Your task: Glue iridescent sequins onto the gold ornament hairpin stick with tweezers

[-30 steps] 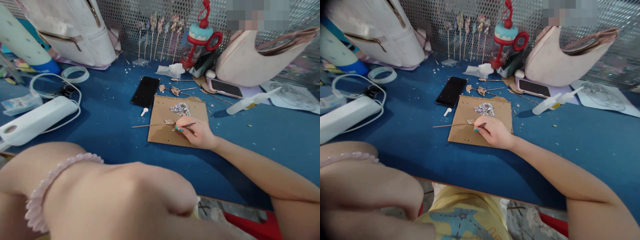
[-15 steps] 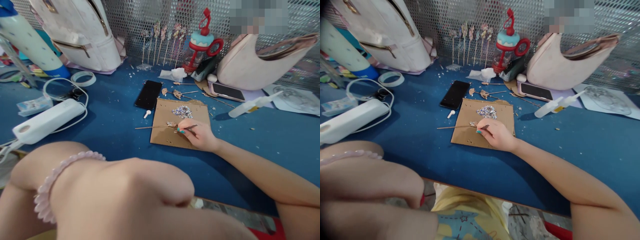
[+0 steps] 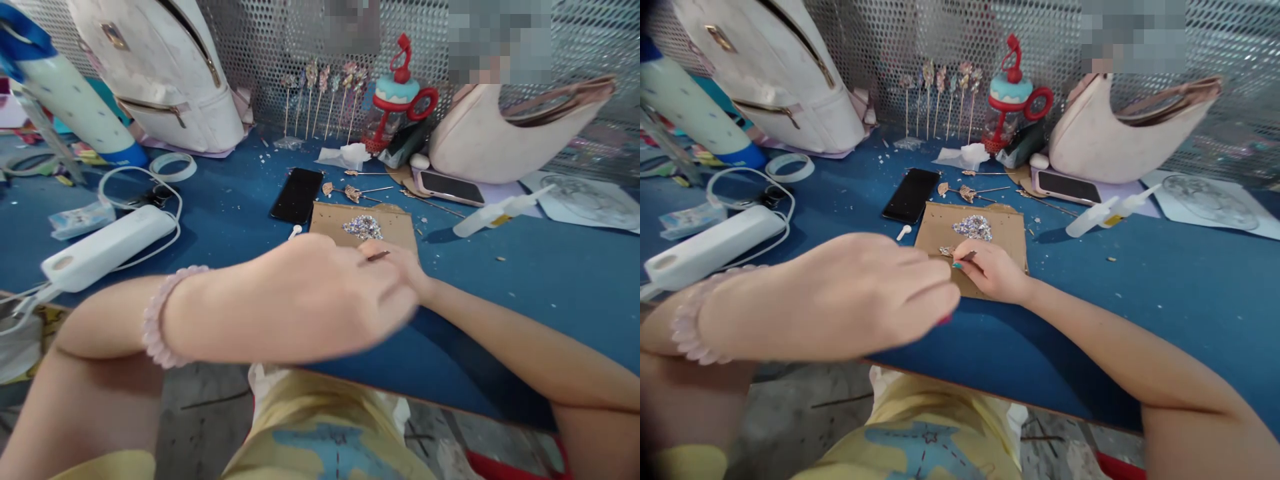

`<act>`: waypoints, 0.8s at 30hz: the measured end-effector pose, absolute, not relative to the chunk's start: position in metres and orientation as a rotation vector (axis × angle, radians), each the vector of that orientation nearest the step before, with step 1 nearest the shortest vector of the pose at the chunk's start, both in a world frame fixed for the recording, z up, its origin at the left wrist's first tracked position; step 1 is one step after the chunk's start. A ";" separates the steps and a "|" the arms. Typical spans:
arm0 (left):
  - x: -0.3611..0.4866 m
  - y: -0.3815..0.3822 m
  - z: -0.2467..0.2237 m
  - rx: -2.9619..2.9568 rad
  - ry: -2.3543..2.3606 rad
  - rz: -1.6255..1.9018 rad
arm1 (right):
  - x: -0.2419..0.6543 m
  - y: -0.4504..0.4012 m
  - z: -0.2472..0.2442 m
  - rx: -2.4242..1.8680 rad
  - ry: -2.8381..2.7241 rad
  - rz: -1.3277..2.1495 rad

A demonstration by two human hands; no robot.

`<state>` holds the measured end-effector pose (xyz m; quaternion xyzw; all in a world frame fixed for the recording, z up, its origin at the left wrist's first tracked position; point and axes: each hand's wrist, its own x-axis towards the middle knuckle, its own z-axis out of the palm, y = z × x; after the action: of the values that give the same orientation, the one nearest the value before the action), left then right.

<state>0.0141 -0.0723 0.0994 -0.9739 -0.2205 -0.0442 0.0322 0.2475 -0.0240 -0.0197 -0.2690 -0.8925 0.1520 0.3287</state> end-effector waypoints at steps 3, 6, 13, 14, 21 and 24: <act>0.026 -0.044 0.084 -2.885 -0.746 0.202 | 0.248 -0.023 -0.021 -0.713 -2.355 0.311; 0.033 -0.025 0.061 -2.814 -0.980 0.435 | 0.248 -0.022 -0.024 -0.683 -2.366 0.268; 0.053 -0.030 0.057 -2.774 -1.162 0.705 | 0.249 -0.021 -0.024 -0.681 -2.375 0.271; 0.054 -0.031 0.059 -2.777 -1.174 0.712 | 0.249 -0.021 -0.024 -0.679 -2.372 0.270; 0.056 -0.031 0.063 -2.816 -1.279 0.698 | 0.248 -0.021 -0.024 -0.674 -2.374 0.260; 0.054 -0.029 0.060 -2.840 -1.250 0.672 | 0.248 -0.021 -0.024 -0.670 -2.371 0.260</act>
<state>0.0542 -0.0288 0.0599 -0.8944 -0.3936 0.2117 -0.0164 0.2478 -0.0211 -0.0241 -0.2556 -0.9048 0.0993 0.3258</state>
